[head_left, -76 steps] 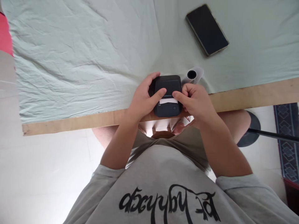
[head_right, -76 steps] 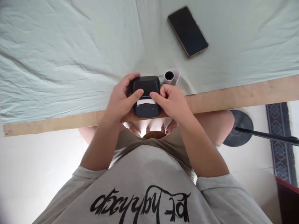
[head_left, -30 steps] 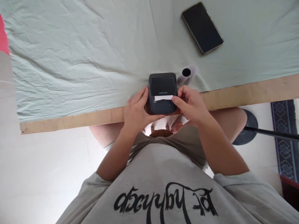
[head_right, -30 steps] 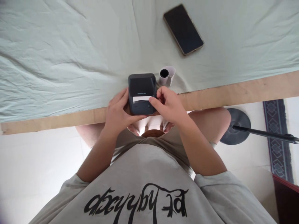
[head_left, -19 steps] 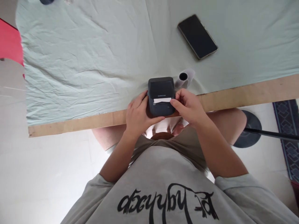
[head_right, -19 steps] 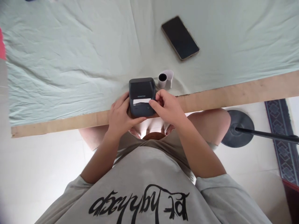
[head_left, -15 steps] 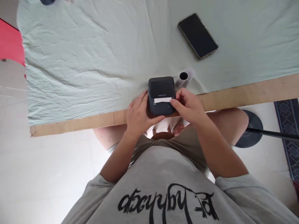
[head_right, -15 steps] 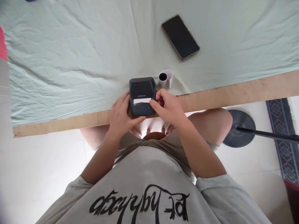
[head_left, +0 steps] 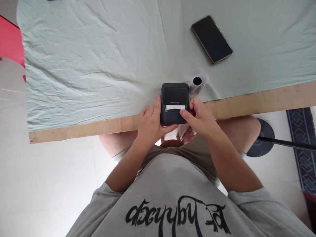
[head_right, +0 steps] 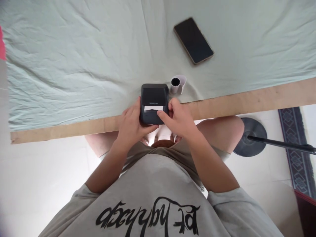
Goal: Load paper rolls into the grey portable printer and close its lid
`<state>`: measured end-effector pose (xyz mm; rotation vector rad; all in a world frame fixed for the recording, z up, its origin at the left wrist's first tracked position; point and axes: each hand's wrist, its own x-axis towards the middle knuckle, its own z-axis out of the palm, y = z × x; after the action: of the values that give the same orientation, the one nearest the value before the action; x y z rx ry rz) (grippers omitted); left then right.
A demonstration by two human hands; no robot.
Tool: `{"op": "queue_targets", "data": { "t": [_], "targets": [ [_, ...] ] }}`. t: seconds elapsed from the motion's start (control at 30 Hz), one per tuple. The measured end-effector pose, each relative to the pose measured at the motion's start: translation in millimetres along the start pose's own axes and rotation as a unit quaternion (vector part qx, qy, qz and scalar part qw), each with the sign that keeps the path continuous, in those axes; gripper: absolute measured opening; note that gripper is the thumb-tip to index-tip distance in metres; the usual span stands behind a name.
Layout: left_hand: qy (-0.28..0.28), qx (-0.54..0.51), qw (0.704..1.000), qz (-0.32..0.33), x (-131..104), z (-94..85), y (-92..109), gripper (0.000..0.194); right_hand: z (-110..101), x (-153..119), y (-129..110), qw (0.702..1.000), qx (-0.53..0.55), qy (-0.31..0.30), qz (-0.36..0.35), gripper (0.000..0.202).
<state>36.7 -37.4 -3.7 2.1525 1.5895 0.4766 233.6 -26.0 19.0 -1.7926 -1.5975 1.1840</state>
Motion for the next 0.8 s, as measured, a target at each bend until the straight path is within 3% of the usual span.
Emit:
{"op": "queue_targets", "data": {
  "t": [0.13, 0.37, 0.6, 0.8],
  "targets": [
    [0.021, -0.001, 0.999, 0.029, 0, 2.6, -3, 0.115, 3, -3, -1, 1.0, 0.02, 0.013, 0.001, 0.038],
    [0.107, 0.0, 0.994, 0.036, 8, 10.6, -1, 0.117, 11, 15, -3, 0.987, 0.096, 0.111, -0.072, 0.036],
    [0.045, 0.002, 0.999, -0.005, 9, 8.4, -2, 0.117, 11, 17, -2, 0.993, 0.028, 0.107, -0.027, 0.036],
    [-0.007, -0.005, 1.0, -0.004, 10, -2.6, -6, 0.111, 5, 13, 0, 0.996, 0.0, 0.083, -0.034, 0.033]
  ]
}}
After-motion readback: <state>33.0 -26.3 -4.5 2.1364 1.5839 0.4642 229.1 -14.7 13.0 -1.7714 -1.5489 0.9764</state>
